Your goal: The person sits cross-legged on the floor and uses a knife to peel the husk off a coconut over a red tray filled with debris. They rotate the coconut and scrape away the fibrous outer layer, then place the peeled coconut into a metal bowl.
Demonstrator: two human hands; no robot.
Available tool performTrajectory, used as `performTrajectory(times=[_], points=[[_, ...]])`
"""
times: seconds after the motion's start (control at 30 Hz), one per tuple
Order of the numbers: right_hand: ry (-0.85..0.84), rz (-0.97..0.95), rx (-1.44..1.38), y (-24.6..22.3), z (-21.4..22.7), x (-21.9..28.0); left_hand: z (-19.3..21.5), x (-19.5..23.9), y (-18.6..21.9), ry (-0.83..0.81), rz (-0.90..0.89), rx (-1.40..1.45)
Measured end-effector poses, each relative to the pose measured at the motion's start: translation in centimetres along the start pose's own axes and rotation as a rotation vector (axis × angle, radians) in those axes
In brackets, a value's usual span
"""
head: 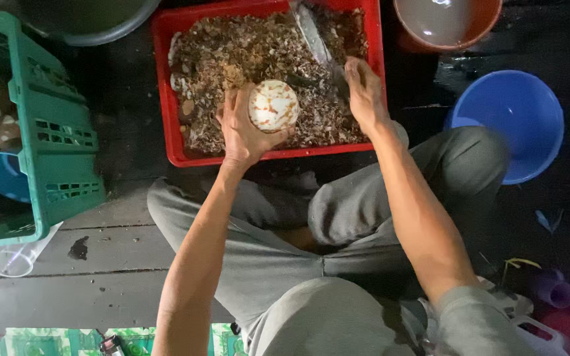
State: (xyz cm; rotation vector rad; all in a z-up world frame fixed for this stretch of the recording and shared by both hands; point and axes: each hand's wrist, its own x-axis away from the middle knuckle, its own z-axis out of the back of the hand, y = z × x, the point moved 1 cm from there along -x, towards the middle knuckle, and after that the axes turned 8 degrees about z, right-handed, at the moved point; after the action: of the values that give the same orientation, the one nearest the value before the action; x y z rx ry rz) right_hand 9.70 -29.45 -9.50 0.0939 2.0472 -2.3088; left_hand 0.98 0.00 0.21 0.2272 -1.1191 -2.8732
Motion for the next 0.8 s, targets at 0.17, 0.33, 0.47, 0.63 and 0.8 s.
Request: performTrajectory(times=[0.17,0.33,0.47,0.63,0.8], points=[[-0.1,-0.062,-0.197,-8.5,-2.7,5.9,-0.6,0.4,0.2,-0.045,-0.004,0.151],[-0.119,0.115,0.091,-11.4,-3.6,7.7,-1.4,0.8,-0.5,-0.128,0.091,0.336],[-0.076,0.338,0.198,-11.2,-3.8,8.0,-1.3,0.8,-0.8,-0.072,0.083,0.174],[-0.043,0.133,0.2,-9.3,-4.5,7.2,-1.7,1.1,-0.1,-0.056,0.105,0.197],[-0.053,0.223,0.18,-8.7,-4.8,7.4,-1.1,1.5,-0.8,-0.039,-0.027,0.237]])
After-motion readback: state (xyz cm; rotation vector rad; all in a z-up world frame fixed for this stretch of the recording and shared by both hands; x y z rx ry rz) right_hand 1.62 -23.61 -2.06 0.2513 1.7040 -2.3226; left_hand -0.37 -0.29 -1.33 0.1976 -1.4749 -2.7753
